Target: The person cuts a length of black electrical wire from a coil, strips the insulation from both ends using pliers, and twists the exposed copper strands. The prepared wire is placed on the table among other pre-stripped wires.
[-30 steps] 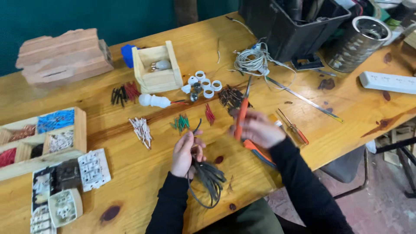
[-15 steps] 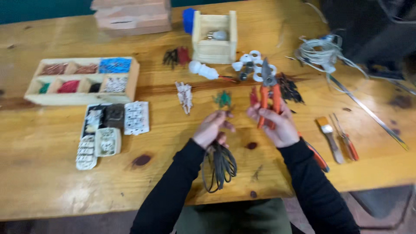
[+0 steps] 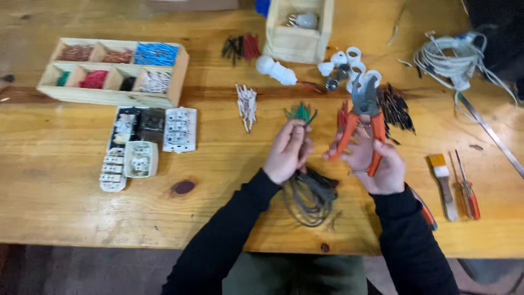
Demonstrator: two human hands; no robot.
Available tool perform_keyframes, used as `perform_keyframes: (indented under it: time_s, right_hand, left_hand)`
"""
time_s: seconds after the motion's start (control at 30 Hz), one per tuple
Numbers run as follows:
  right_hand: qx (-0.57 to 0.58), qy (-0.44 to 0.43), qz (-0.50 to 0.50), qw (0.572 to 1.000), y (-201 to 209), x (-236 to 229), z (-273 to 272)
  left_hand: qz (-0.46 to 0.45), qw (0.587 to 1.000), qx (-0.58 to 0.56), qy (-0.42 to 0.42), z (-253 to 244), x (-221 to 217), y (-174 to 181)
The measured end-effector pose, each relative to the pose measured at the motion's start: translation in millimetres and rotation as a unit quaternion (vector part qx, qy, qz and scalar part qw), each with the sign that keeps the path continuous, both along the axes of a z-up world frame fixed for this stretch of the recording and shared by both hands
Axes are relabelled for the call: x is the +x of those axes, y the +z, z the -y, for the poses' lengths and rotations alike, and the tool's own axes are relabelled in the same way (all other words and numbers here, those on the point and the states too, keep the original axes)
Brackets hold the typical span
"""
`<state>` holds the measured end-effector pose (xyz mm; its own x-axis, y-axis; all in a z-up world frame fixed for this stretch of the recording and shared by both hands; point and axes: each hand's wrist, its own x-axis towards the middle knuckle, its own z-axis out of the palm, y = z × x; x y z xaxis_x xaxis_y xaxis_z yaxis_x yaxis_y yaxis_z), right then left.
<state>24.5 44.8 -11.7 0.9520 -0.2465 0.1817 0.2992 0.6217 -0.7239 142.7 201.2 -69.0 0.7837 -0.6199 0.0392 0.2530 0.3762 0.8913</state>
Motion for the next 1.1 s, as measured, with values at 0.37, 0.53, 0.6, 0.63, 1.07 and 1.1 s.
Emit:
perform_keyframes:
  time_s: [0.37, 0.53, 0.6, 0.63, 1.07, 1.1]
  right_hand:
    - [-0.527, -0.117, -0.089, 0.837, 23.4, -8.0, -17.6]
    - [-0.6, -0.156, -0.039, 0.783, 31.9, -5.8, -31.5]
    - [-0.63, -0.159, -0.017, 0.76, 29.6, -4.9, -31.9]
    - [-0.63, -0.159, -0.019, 0.76, 28.0, -5.6, -32.7]
    - [-0.654, -0.16, -0.01, 0.739, 27.7, -8.7, -40.6]
    - [-0.653, -0.163, -0.008, 0.74, 28.6, -8.3, -41.2]
  left_hand:
    - [0.198, 0.979, 0.036, -0.025, -35.6, 5.1, 58.7]
    - [0.301, 0.953, 0.04, -0.016, -43.6, 5.1, 80.6]
    - [0.343, 0.938, 0.044, -0.002, -43.7, 2.4, 78.4]
    - [0.341, 0.939, 0.044, -0.003, -43.6, 2.7, 77.1]
    - [0.462, 0.883, 0.087, 0.017, -39.1, 0.5, 81.3]
    - [0.461, 0.883, 0.083, 0.02, -38.8, 1.0, 81.1]
